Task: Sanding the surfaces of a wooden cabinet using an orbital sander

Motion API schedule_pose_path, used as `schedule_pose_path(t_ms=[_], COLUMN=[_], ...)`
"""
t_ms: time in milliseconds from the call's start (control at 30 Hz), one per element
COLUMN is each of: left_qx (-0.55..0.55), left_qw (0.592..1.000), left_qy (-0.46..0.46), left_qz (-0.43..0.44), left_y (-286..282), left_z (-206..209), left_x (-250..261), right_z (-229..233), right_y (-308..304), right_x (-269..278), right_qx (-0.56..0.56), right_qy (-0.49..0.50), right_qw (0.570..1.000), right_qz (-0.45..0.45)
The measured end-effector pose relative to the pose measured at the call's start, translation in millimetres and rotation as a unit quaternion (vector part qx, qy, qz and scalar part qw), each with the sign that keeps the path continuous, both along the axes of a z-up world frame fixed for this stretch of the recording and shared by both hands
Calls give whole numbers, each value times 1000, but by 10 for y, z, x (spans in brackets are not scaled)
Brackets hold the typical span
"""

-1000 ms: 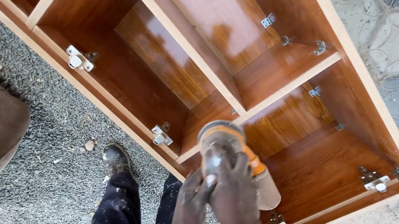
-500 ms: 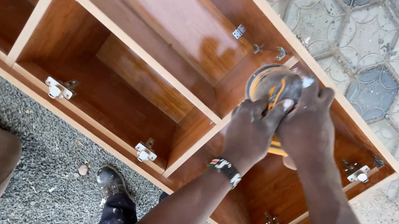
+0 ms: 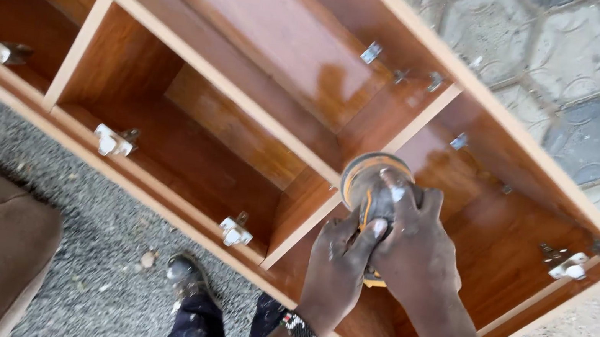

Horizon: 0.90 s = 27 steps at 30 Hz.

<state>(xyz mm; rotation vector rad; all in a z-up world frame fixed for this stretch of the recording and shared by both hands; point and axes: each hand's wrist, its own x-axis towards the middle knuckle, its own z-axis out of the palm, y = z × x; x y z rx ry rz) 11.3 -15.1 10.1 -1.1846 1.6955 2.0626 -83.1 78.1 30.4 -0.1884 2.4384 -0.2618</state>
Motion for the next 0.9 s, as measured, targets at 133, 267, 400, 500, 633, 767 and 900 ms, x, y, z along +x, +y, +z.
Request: schedule_pose_path(t_ms=[133,267,400,500,633,767,900], left_qx=[-30,31,-71,-55,-91,-70,-59], left_qw=[999,994,994,994,986,988,993], left_qy=[17,-53,-77,-87,-94,-61,9], left_qz=[1,90,24,-22,-99,-127,-106], left_y=[21,8,208,165,361,418,-114], left_z=[-147,-12,-362,154,174,-75,-57], left_x=[610,1081,1576,1636,2080,2484,2565], right_z=[-287,-262,-123,101,259,-147,-191], right_y=[3,-97,-84,103,342,649,111], right_x=[564,975,1143,1447,2049,2769,3115], right_qx=[-29,-19,-1,36,-19,-5,-23], right_qy=[31,-66,-109,-112,-104,-26,-38], right_qw=[997,989,990,993,980,968,946], right_qz=[64,128,91,-12,-171,-251,-322])
